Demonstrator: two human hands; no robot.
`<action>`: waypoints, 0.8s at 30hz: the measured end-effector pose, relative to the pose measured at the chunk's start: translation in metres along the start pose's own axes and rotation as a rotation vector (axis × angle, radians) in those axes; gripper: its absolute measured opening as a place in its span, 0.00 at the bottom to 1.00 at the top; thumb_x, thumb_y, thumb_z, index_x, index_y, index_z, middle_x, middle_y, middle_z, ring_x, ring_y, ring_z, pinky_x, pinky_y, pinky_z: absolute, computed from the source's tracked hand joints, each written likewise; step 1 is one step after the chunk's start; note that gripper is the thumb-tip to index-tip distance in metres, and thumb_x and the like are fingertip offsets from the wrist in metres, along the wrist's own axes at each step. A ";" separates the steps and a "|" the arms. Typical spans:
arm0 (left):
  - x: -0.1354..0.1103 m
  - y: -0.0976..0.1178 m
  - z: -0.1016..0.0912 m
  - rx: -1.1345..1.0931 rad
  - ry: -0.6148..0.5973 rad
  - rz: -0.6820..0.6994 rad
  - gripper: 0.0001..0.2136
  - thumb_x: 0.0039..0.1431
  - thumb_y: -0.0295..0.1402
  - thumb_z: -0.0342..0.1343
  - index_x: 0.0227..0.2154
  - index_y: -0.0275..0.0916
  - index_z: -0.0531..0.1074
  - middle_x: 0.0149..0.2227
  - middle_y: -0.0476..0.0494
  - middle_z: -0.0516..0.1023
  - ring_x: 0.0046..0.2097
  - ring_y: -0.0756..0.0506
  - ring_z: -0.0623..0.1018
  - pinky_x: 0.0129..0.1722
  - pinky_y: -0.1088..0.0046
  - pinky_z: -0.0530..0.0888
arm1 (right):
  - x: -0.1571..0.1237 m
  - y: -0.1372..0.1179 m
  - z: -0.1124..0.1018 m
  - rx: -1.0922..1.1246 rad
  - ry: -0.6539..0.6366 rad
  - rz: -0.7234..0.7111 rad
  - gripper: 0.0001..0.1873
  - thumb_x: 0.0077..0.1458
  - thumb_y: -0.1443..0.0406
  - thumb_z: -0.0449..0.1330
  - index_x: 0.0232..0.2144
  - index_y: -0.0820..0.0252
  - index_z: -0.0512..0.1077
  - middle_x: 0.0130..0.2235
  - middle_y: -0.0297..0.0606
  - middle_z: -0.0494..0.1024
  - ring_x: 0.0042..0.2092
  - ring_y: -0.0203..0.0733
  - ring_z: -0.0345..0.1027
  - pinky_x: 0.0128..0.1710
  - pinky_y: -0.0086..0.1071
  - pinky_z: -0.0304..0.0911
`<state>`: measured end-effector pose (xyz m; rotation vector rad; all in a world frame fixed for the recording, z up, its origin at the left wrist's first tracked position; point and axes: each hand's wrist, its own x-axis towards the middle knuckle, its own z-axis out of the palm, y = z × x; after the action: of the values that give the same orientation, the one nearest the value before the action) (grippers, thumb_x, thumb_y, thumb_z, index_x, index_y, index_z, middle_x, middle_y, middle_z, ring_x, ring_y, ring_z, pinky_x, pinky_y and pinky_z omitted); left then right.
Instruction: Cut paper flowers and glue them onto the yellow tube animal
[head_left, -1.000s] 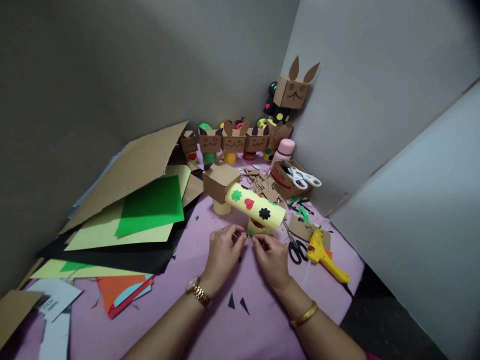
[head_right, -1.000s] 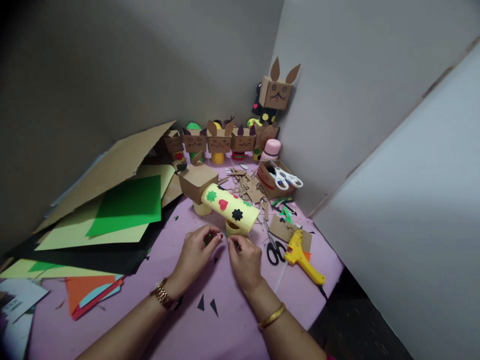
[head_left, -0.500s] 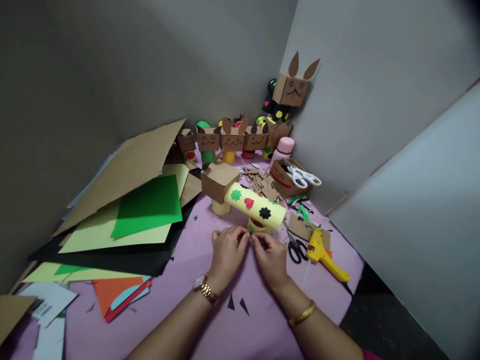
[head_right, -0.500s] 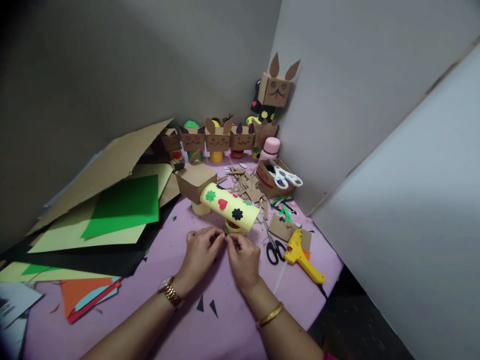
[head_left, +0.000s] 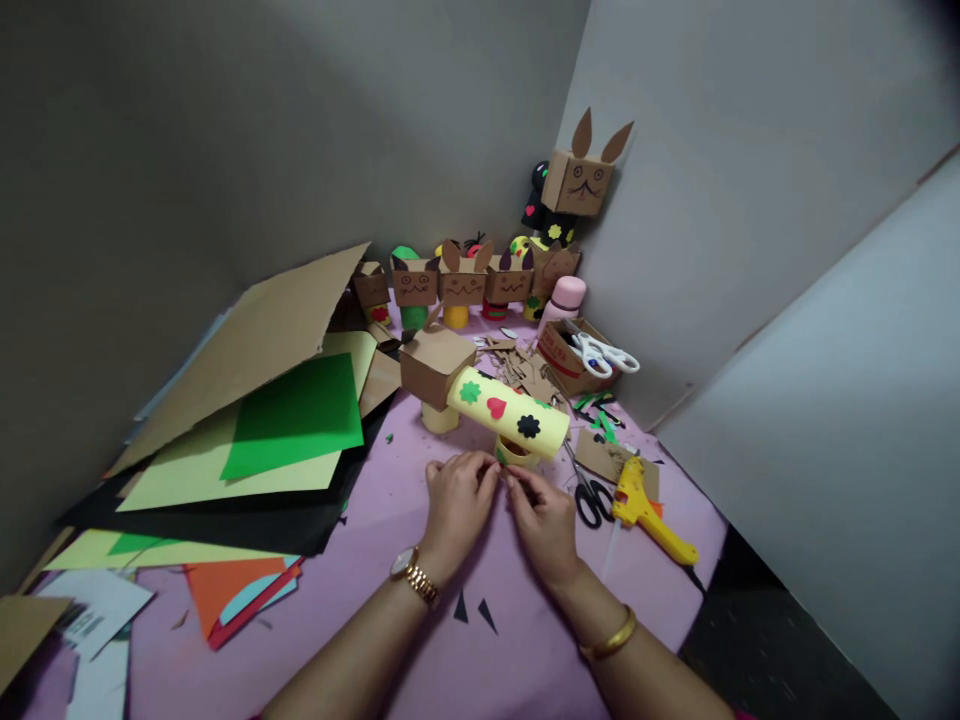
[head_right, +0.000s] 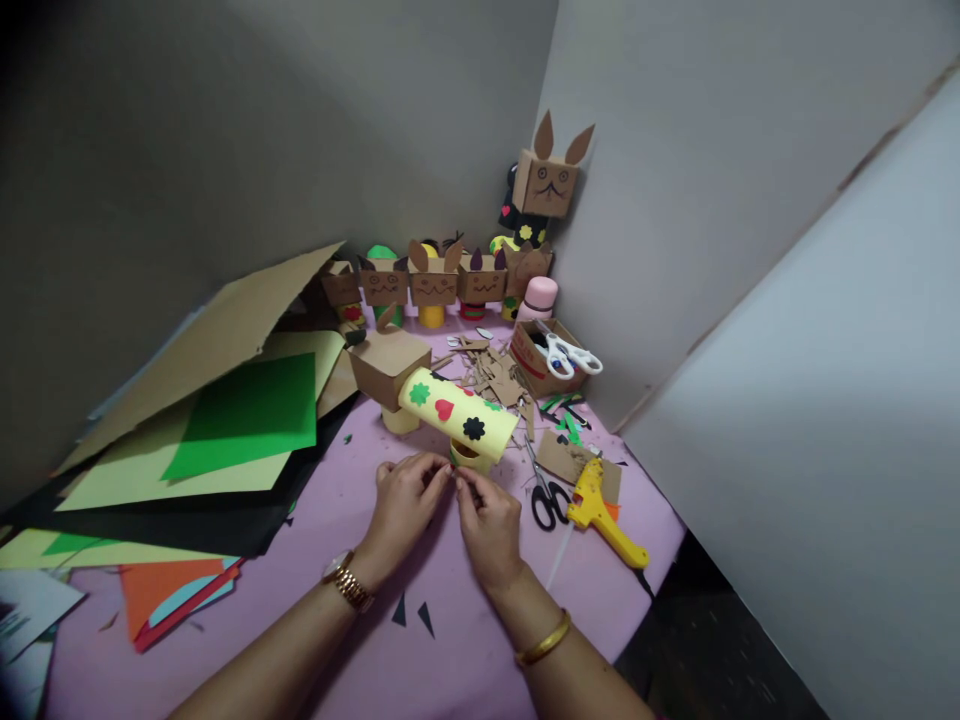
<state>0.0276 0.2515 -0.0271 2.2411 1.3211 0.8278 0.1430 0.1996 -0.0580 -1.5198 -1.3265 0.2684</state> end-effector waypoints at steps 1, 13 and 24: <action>0.000 0.000 0.000 0.000 -0.001 -0.002 0.09 0.61 0.31 0.47 0.30 0.41 0.72 0.33 0.49 0.79 0.38 0.44 0.75 0.38 0.65 0.58 | -0.001 0.000 -0.001 0.012 0.001 0.008 0.12 0.56 0.65 0.55 0.39 0.60 0.76 0.35 0.43 0.82 0.34 0.45 0.76 0.35 0.37 0.71; 0.003 0.001 0.000 -0.009 0.004 0.023 0.08 0.61 0.32 0.48 0.30 0.42 0.71 0.33 0.51 0.79 0.38 0.45 0.75 0.37 0.65 0.56 | 0.030 0.008 -0.031 0.398 0.316 0.344 0.13 0.46 0.65 0.58 0.38 0.59 0.68 0.37 0.38 0.73 0.33 0.38 0.66 0.29 0.29 0.62; 0.009 0.004 -0.003 0.012 -0.027 0.059 0.09 0.62 0.33 0.47 0.31 0.41 0.71 0.33 0.49 0.78 0.38 0.45 0.75 0.37 0.66 0.55 | 0.078 0.011 -0.035 0.777 0.239 0.511 0.20 0.54 0.53 0.53 0.44 0.56 0.70 0.47 0.39 0.73 0.44 0.41 0.68 0.35 0.30 0.63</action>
<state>0.0318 0.2572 -0.0199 2.3024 1.2572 0.8088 0.2027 0.2469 -0.0177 -1.1331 -0.5114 0.7961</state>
